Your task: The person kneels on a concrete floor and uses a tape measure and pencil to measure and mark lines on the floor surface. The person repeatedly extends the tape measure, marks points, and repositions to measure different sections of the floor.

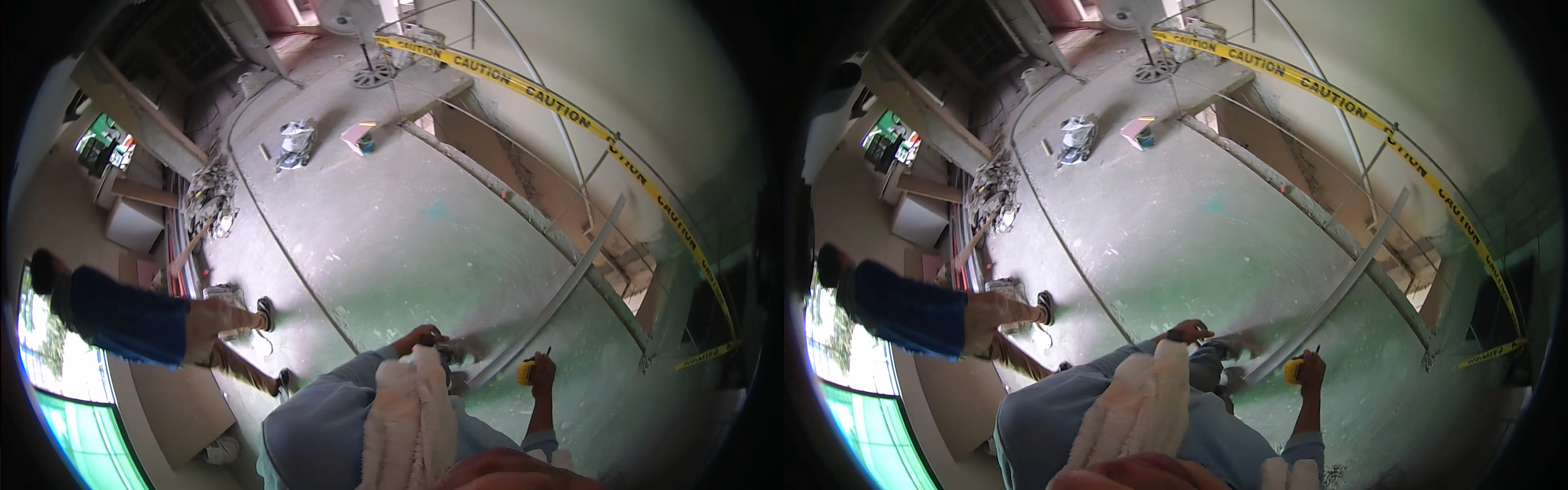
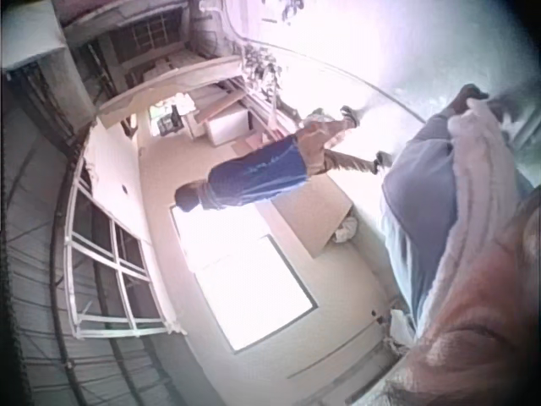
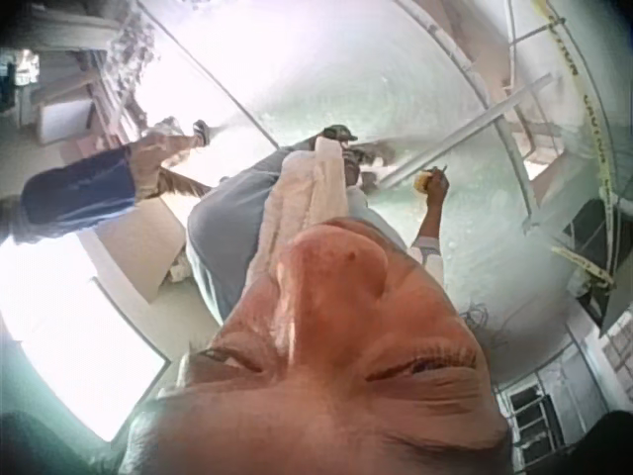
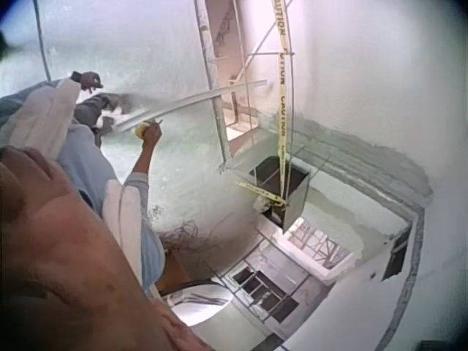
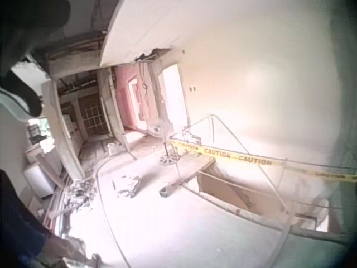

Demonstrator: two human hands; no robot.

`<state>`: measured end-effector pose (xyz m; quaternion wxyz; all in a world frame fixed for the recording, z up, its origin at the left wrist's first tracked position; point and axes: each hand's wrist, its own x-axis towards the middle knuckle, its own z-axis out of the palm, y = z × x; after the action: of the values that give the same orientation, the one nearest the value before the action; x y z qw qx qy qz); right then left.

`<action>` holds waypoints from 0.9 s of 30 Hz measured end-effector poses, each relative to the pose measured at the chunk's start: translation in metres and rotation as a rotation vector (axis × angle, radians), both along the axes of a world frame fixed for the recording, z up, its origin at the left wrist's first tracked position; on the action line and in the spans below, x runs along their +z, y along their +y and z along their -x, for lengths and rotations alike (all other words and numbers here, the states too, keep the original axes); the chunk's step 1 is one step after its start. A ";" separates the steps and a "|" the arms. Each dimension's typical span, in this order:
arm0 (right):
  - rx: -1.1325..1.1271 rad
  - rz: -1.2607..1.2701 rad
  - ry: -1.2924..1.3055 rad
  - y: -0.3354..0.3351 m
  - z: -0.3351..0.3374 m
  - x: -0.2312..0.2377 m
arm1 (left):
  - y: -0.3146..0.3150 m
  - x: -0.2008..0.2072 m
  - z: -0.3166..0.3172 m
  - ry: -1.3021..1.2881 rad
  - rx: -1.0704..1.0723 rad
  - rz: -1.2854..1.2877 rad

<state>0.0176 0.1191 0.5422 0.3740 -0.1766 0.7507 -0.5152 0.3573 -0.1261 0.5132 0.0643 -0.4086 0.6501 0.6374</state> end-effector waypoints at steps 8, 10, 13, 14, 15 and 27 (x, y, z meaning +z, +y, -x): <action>0.423 0.153 0.312 -0.098 -0.088 0.093 | 0.091 0.120 -0.034 0.075 0.481 -0.604; 0.555 0.236 0.315 -0.114 -0.136 0.117 | 0.091 0.157 -0.043 0.191 0.497 -0.604; 0.776 0.309 0.333 -0.146 -0.206 0.149 | 0.080 0.192 -0.052 0.396 0.591 -0.675; 0.800 0.372 0.371 -0.156 -0.228 0.156 | 0.075 0.198 -0.059 0.521 0.588 -0.766; 0.813 0.374 0.446 -0.169 -0.247 0.162 | 0.069 0.202 -0.067 0.584 0.657 -0.859; 1.252 0.021 -0.082 -0.408 -0.473 0.163 | -0.090 0.200 -0.295 0.599 1.010 -0.317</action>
<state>0.4904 -0.2890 0.7047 0.6316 -0.5666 0.4850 -0.2118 0.6525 -0.2160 0.7136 -0.3720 -0.4548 0.2630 0.7653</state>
